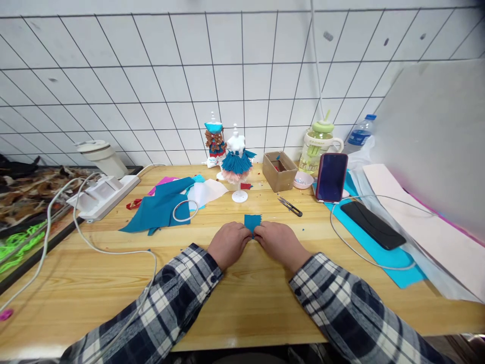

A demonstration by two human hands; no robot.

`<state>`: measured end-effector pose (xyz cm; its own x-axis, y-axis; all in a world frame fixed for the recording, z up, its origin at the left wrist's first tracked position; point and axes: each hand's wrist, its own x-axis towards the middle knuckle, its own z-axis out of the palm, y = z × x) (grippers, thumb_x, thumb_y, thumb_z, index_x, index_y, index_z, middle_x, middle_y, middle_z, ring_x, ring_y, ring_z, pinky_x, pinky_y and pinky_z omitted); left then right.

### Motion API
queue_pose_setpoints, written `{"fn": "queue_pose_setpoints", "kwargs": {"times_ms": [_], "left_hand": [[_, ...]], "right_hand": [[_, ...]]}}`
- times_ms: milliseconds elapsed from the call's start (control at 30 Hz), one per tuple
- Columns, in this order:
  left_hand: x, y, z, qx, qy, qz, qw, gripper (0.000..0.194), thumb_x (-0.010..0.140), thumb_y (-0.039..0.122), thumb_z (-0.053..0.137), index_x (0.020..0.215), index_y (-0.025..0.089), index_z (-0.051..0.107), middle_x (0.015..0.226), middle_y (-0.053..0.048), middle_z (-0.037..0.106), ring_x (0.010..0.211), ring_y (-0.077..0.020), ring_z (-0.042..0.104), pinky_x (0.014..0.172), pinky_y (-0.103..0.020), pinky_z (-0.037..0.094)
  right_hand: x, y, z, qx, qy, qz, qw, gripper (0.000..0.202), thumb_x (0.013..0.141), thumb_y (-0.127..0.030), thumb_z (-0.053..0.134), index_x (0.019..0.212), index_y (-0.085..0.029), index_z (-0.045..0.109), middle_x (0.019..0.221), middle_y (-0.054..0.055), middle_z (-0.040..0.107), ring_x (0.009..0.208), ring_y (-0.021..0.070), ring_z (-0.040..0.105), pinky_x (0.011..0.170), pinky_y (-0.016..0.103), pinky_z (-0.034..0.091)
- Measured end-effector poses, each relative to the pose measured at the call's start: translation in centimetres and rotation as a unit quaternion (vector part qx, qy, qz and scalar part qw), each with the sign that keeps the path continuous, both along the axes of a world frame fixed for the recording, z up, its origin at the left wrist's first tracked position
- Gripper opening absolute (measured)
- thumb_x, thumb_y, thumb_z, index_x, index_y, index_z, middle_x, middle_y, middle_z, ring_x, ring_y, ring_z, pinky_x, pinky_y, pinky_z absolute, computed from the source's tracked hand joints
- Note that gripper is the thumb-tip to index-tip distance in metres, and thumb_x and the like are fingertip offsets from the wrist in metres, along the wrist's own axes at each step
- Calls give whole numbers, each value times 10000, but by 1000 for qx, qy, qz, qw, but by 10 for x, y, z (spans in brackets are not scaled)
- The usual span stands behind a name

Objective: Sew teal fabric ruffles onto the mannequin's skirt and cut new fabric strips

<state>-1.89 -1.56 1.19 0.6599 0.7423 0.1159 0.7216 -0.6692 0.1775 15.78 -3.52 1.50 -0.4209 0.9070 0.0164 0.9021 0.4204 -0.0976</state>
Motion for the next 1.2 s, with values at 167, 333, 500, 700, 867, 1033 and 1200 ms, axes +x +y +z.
{"fn": "queue_pose_setpoints", "kwargs": {"times_ms": [167,333,500,700,867,1033,1200], "left_hand": [[0,0,-1,-6,7,12,1000,246,935,288,447,946,209,679,858,-54,680,833,-204,611,750,-320,448],[0,2,-3,13,-3,-7,1000,290,947,283,421,886,194,690,872,-69,656,872,-197,593,796,-319,442],[0,1,-1,0,-3,-5,1000,256,943,276,433,905,203,675,844,-54,666,824,-194,613,771,-331,426],[0,1,-1,-3,1,8,1000,240,937,291,453,953,222,682,868,-51,680,830,-199,619,749,-328,417],[0,1,-3,10,-7,-3,1000,285,945,292,428,921,207,699,875,-69,654,855,-199,592,765,-321,429],[1,1,-2,7,-12,-20,1000,269,942,273,433,943,200,692,900,-79,651,903,-207,584,828,-337,436],[2,0,0,-11,0,7,1000,236,932,273,449,987,209,668,867,-66,673,850,-219,609,771,-343,452]], "right_hand": [[0,1,-1,-16,1,-8,1000,212,947,-325,451,960,-214,631,930,50,655,889,181,617,739,266,411],[0,1,1,-7,-1,3,1000,257,959,-322,420,916,-209,647,959,60,640,916,179,605,760,265,413],[0,0,1,-8,-4,-4,1000,238,957,-319,425,937,-214,638,917,47,652,858,180,618,710,270,413],[1,0,-1,-5,7,-14,1000,221,951,-340,444,954,-219,629,913,42,665,860,178,615,706,263,397],[1,1,-3,5,-1,-9,1000,229,951,-340,441,910,-225,634,894,37,647,832,175,609,683,260,390],[0,0,-1,20,-4,1,1000,230,949,-336,450,890,-218,639,923,45,639,883,179,605,720,262,402],[-1,0,2,-15,-10,-18,1000,226,956,-335,435,989,-219,626,920,55,661,874,178,620,718,262,410]]}}
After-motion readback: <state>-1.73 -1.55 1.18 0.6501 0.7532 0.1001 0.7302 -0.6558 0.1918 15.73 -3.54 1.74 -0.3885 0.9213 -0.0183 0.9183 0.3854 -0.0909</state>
